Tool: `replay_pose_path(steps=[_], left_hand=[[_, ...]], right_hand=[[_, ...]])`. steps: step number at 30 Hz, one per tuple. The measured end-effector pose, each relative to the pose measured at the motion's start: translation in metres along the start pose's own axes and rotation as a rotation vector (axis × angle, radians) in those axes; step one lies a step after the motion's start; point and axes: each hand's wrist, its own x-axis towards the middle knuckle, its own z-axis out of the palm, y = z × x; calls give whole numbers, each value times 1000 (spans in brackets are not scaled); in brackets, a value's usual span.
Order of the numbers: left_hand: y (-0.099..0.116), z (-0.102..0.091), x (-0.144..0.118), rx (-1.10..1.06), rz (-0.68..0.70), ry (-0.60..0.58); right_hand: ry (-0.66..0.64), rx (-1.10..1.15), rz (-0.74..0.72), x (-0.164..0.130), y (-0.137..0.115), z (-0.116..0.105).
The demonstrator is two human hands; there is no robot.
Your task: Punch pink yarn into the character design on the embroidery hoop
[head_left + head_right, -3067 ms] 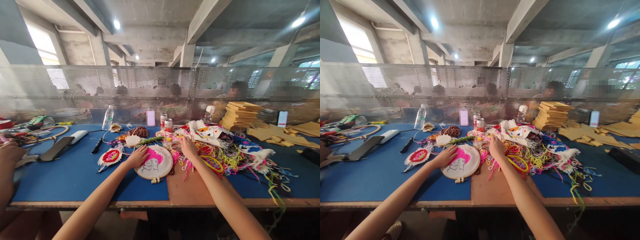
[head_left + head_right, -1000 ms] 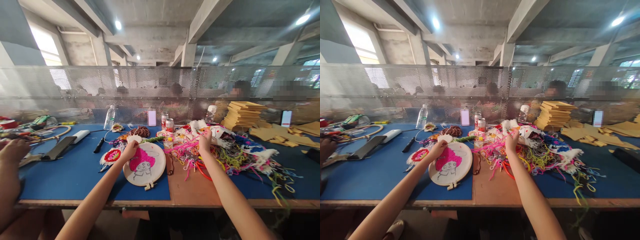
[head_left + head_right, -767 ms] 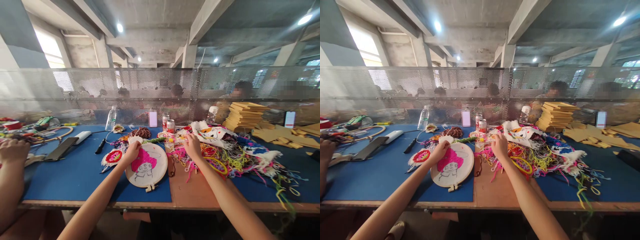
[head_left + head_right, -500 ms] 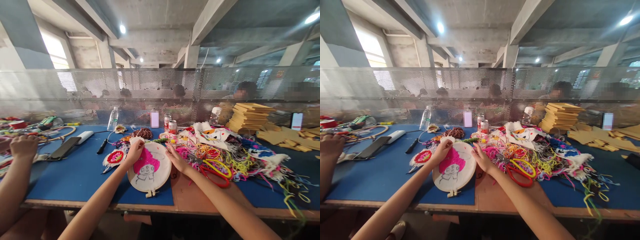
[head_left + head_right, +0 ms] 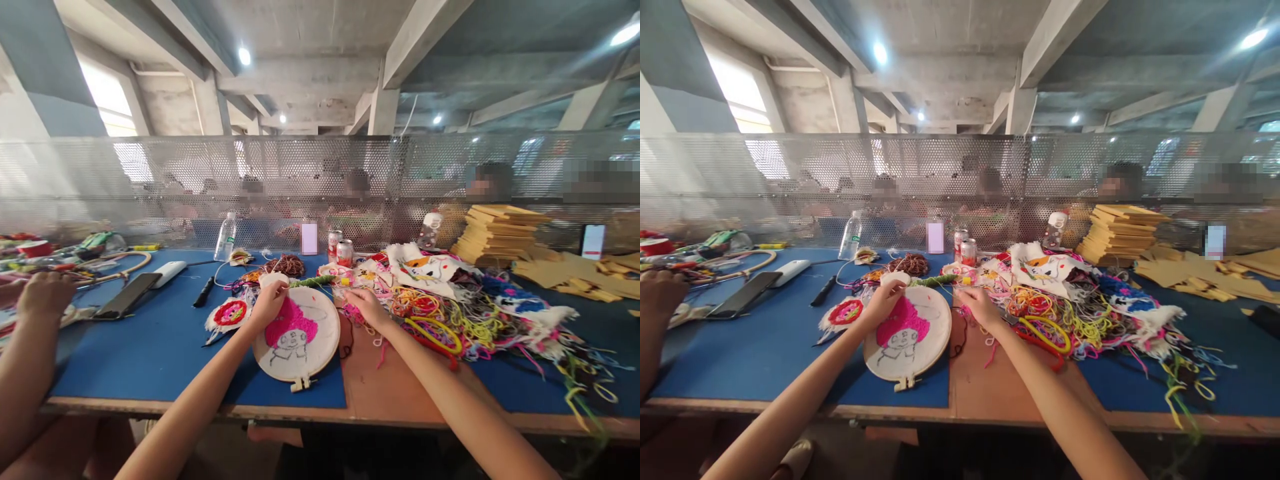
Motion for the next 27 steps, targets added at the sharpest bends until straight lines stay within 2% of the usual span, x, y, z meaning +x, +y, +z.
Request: replay_pose_path(steps=[5,7,9,12,15,20,22,24,27], left_hand=[[-1,0,-2,159,2,-98],[-1,0,-4,184,19,-114],[-1,0,-6,210,35,-118],[4,1,-5,226,53,-96],[16,4,0,46,3,-119],[46,24,9,-423,-168,-345],[56,36,7,-573,-116,-404],[62,47,3,-656,3,-432],[64,57,-4,-680,108,-387]], right_hand=[[214,29,4,9,9,-22],[251,37,2,9,11,-24],[239,44,-4,9,12,-21],[139,56,-17,7,11,-14],[3,66,-33,4,7,-5],[-104,64,-90,-3,0,7],[-130,48,-113,-6,-1,10],[-146,24,-129,-8,-1,12],[-149,-38,-157,-10,-2,15]])
